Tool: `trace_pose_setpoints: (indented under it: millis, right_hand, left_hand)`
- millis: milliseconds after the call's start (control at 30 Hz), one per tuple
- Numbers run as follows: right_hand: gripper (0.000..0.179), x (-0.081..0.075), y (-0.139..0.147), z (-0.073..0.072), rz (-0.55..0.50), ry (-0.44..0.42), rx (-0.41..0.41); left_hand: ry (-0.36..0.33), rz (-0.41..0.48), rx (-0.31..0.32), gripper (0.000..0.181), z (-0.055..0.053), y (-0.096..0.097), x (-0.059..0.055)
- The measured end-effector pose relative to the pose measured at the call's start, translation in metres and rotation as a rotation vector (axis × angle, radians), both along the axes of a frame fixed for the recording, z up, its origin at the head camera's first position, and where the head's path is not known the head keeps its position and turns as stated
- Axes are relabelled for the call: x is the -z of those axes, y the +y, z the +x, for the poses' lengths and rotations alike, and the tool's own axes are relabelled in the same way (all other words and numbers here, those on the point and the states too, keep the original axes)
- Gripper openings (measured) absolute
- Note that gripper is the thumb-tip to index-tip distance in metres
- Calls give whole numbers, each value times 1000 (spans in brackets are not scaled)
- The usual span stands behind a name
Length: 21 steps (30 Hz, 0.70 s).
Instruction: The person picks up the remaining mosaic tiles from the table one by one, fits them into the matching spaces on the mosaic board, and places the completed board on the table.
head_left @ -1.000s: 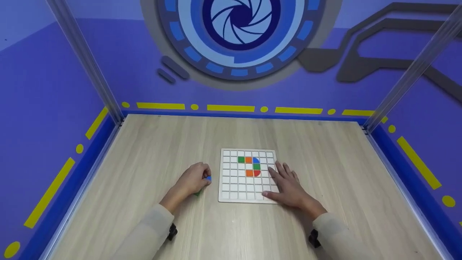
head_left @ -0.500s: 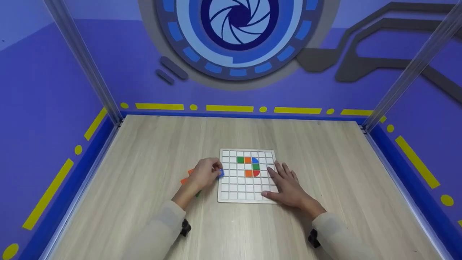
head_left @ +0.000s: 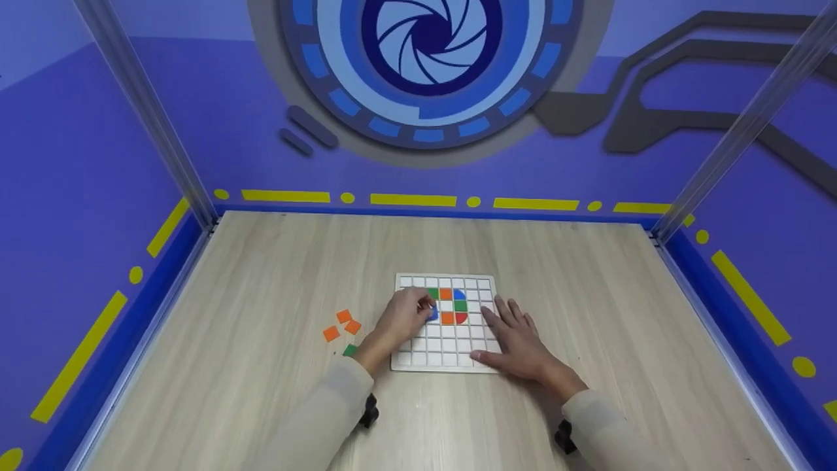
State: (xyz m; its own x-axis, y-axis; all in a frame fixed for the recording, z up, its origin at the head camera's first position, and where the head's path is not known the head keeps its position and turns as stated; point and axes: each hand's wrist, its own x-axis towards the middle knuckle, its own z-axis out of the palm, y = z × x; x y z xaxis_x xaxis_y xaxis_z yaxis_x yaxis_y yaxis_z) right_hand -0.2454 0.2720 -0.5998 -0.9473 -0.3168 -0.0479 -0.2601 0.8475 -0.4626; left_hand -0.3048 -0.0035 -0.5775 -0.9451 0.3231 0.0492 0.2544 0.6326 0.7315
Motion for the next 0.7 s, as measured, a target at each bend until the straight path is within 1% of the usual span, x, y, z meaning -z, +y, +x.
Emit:
trace_pose_setpoints:
  millis: [133, 267, 533, 600, 700]
  right_hand:
    - [104, 1, 0, -1, 9, -5, 0]
    - [104, 0, 0, -1, 22, -7, -5]
    - [103, -1, 1, -1, 11, 7, -11]
    - [103, -1, 1, -1, 13, 8, -8]
    - [104, 1, 0, -1, 19, 1, -6]
  left_hand:
    - [13, -13, 7, 12, -2, 5, 3]
    - [18, -29, 24, 10, -3, 4, 4]
    - [0, -33, 19, 11, 3, 4, 4]
    - [9, -41, 16, 11, 4, 5, 4]
    - [38, -76, 12, 11, 6, 5, 5]
